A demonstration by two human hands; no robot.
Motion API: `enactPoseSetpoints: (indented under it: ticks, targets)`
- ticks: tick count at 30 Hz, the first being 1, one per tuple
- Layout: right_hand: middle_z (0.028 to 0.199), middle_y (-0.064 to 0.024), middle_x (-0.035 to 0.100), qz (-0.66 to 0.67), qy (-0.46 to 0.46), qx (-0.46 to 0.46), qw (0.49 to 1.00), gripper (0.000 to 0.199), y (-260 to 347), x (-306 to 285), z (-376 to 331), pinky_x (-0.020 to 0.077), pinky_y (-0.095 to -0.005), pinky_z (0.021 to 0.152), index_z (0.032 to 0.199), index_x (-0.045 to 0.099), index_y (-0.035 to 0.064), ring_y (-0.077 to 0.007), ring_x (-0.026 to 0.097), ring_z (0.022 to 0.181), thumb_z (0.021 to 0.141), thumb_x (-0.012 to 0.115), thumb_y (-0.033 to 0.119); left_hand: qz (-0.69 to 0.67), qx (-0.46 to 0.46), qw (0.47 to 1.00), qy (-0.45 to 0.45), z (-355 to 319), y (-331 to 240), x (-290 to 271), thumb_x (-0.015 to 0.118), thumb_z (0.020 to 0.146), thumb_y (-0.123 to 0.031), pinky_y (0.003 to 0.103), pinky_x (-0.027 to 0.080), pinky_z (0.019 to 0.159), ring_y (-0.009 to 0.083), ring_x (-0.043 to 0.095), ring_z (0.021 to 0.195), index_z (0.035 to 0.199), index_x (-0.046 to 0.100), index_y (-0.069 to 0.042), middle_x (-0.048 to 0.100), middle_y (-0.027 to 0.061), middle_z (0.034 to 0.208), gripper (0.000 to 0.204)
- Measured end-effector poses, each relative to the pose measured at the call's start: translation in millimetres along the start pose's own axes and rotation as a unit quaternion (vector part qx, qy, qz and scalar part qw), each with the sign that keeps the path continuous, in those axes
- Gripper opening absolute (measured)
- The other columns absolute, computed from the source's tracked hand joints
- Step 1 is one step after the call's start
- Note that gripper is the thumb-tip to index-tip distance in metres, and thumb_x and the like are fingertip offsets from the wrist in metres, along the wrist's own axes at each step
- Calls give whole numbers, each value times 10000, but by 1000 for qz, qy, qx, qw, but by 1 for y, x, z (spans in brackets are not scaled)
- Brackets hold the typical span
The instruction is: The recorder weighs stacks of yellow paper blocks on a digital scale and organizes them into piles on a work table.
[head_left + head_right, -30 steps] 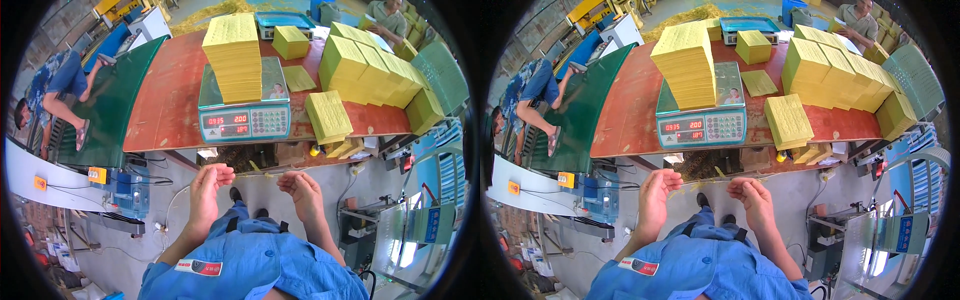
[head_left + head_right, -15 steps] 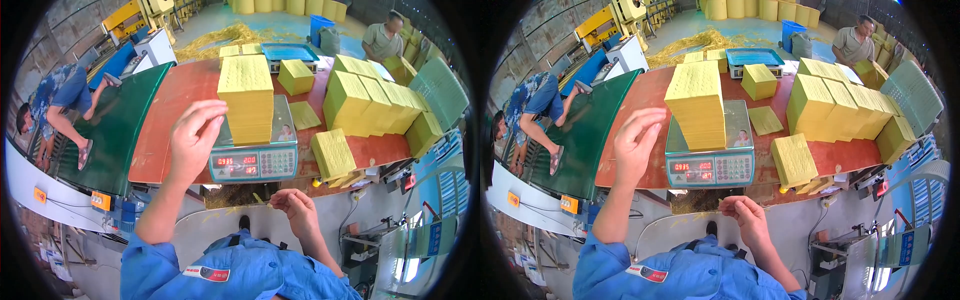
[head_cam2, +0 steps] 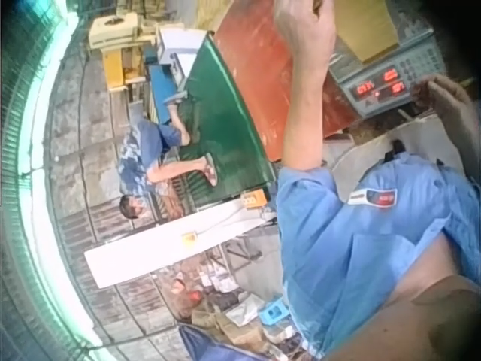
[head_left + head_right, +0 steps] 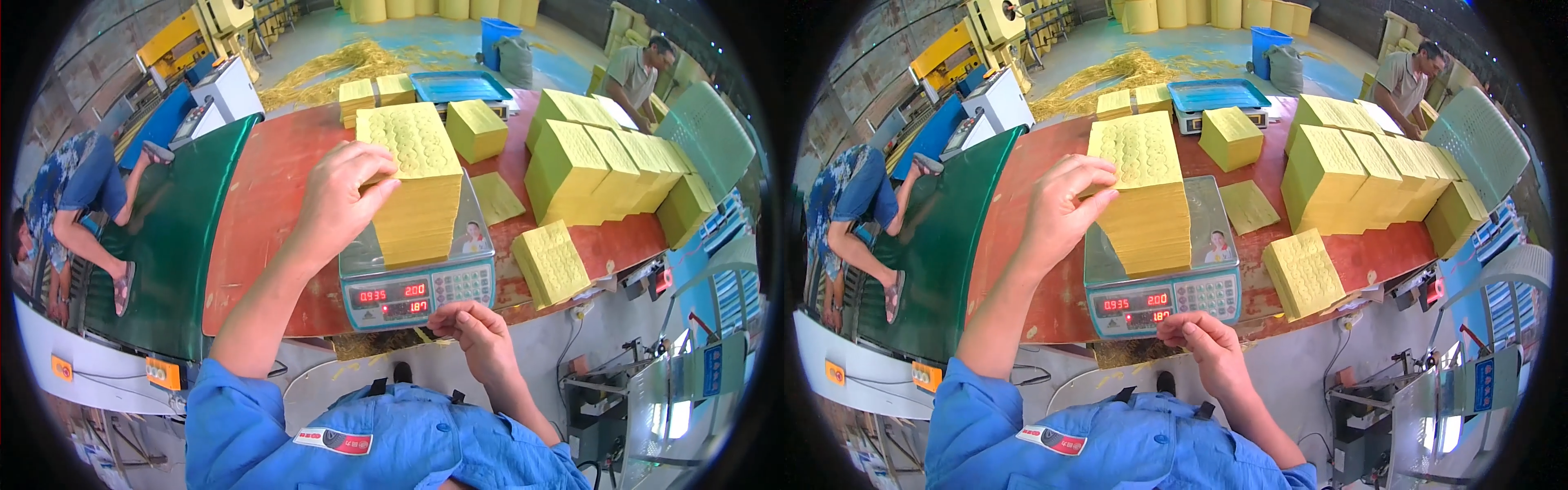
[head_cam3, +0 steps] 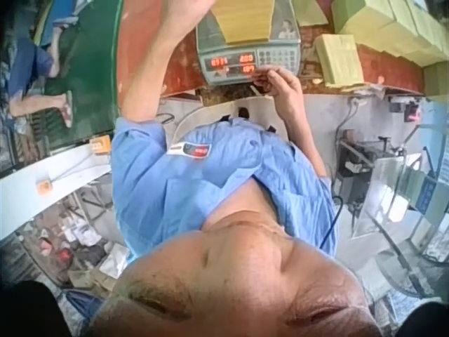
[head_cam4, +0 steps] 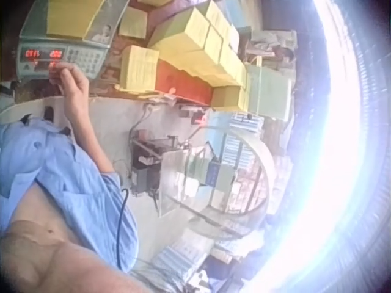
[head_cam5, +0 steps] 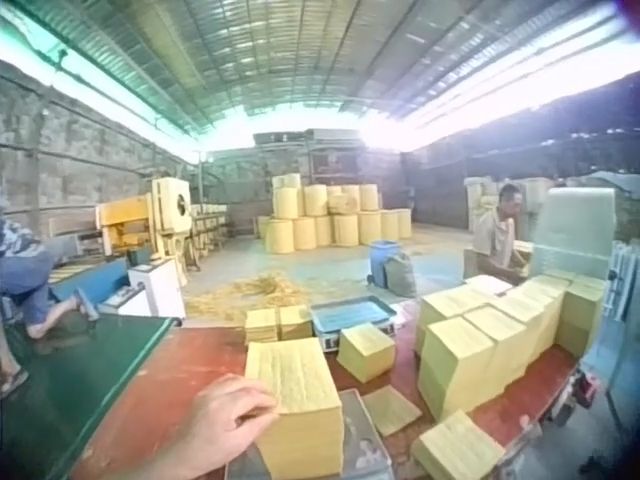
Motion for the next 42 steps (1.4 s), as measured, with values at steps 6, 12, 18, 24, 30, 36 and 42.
enactPoseSetpoints:
  ticks: [6,12,18,24,30,36,42]
  targets:
    - [1098,-162,692,4,-3,-4,1000,264,-5,8,8,524,-394,922,1130,639,-39,-259,666,1032,1019,511,163,36,72,997,-17,2,2,-5,746,771,38,330,524,750,231,665,870,900,685,-5,706,109,960,148]
    - [1139,-173,677,26,2,-37,999,408,19,11,15,533,-408,915,1233,579,-29,-273,669,1037,1037,484,315,122,218,967,-60,0,-39,-10,769,761,-17,390,479,783,266,652,868,928,677,-29,691,86,971,191]
    - [1264,-163,617,172,32,-37,984,588,46,15,0,566,-414,878,1433,399,-3,-281,661,1068,1030,472,419,153,290,943,46,-89,-78,-1,711,852,-129,324,470,801,193,624,995,1025,710,-63,704,66,1084,185]
    - [1268,-138,618,80,-67,-9,994,470,44,-15,-30,580,-405,855,1406,454,-27,-237,648,1100,982,560,144,-13,143,989,40,-111,-85,52,717,887,-163,348,515,808,249,599,1041,1146,650,-8,660,138,1135,309]
    - [1235,-130,631,53,-112,-4,992,447,36,-75,-59,583,-366,806,1377,478,-46,-199,658,1038,959,569,82,-569,-541,608,120,-125,-91,123,640,971,-123,267,546,733,98,656,865,1241,601,22,683,70,1058,309]
    - [1061,-75,672,-154,-164,16,974,360,67,-152,-73,539,-279,706,1262,576,-45,-130,648,890,923,622,68,-553,-563,601,130,-134,-108,206,613,984,-185,259,544,627,111,673,736,1003,652,-41,697,35,891,150]
    - [859,-27,674,-360,-262,-93,890,305,103,-242,-34,502,-252,668,1151,651,-6,-74,594,749,850,691,18,-485,-545,676,101,-93,-134,283,602,983,-202,222,445,489,97,614,569,883,640,-80,663,14,715,162]
Point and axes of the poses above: each hand's wrist, its own z-axis towards the middle knuckle, its own x-axis out of the palm, y = z × x, the point moved 1 cm from there along z, towards the middle knuckle
